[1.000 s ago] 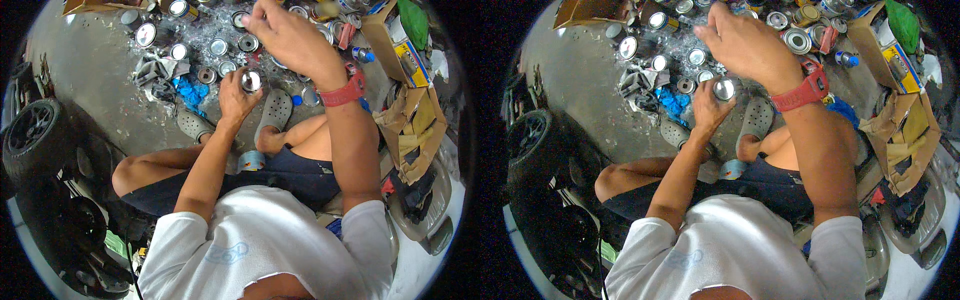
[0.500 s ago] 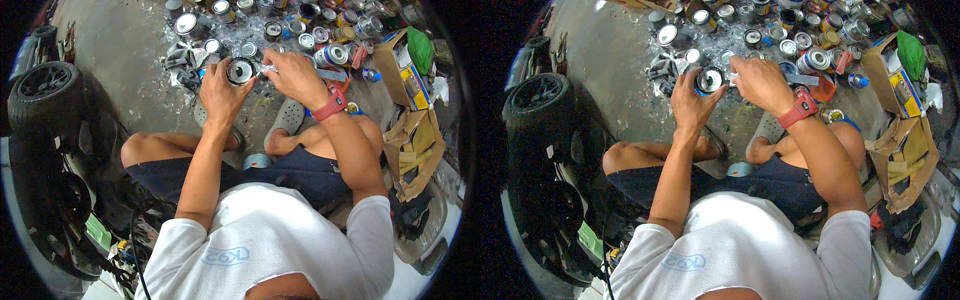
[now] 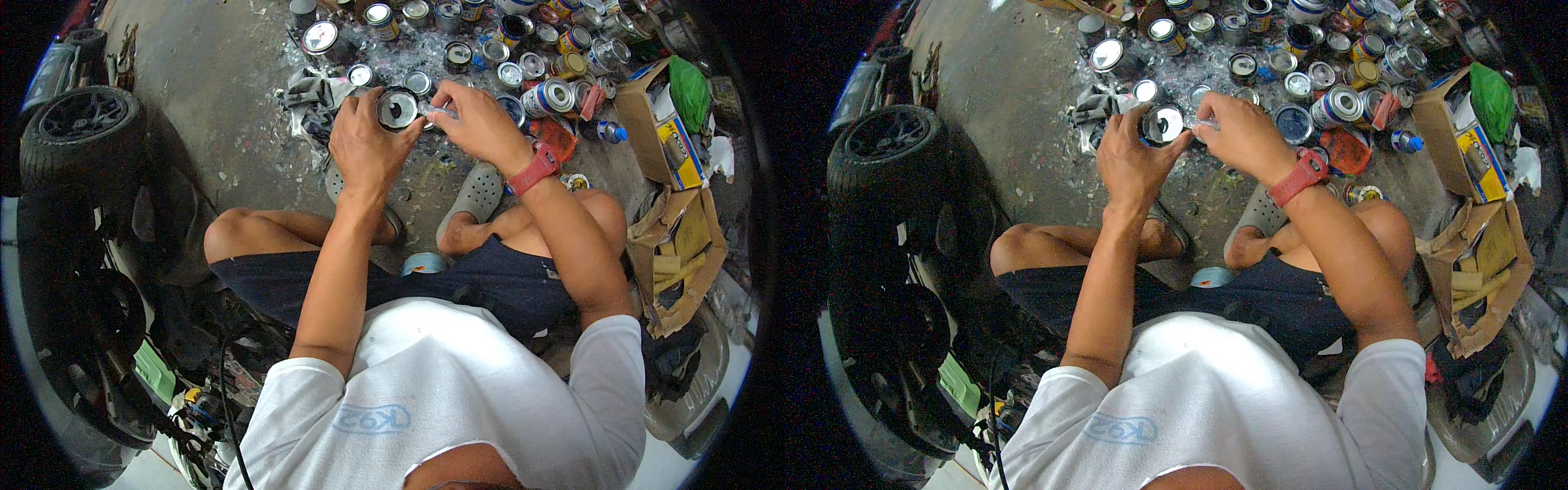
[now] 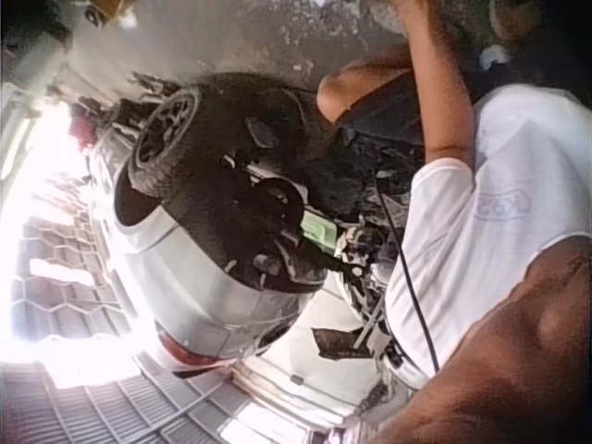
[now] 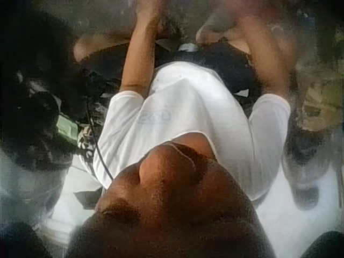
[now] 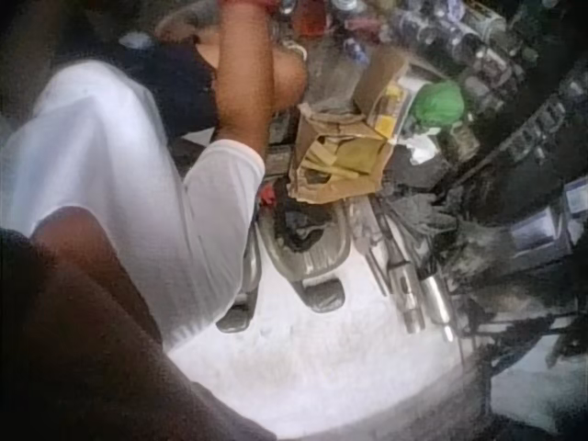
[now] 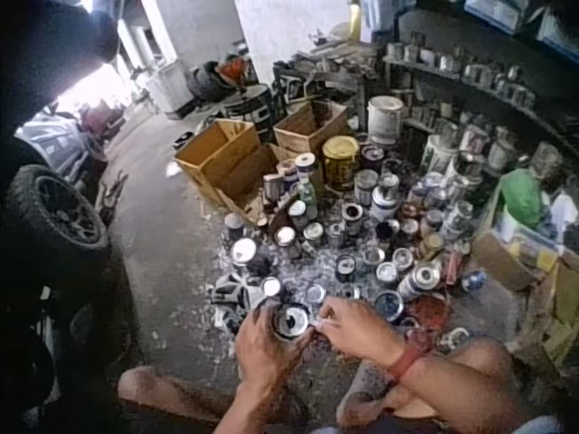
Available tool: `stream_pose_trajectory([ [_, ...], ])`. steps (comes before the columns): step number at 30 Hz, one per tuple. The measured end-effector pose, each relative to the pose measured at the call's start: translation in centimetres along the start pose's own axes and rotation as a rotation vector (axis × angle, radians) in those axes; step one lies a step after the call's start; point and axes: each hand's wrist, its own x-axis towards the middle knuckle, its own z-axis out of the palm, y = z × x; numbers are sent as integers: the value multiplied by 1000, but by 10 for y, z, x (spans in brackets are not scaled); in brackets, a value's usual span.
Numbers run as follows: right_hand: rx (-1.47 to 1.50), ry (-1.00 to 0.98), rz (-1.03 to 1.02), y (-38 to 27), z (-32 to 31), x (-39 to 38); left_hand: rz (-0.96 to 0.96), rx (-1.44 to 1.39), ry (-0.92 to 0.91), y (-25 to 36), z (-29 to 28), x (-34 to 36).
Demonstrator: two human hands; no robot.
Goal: The person sits on the floor and opens several paint cans, pours paint into a spray gun cup, and stirs the mixture. They then wipe the spray gun with a cloth and walk toward a car in the garage.
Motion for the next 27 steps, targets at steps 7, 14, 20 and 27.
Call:
stream_pose_trajectory([
  [7, 306, -227, 220, 5, -15, 10, -51, -107, -29, -5, -2, 6],
  [14, 147, 41, -188, -5, -8, 3, -62, -255, -199, 15, -27, 18],
  [20, 149, 69, -184, -8, -12, 2, -63, -330, -259, 16, -32, 15],
  [27, 132, 30, -174, -3, -13, -3, -543, -1192, -463, -22, -21, 8],
])
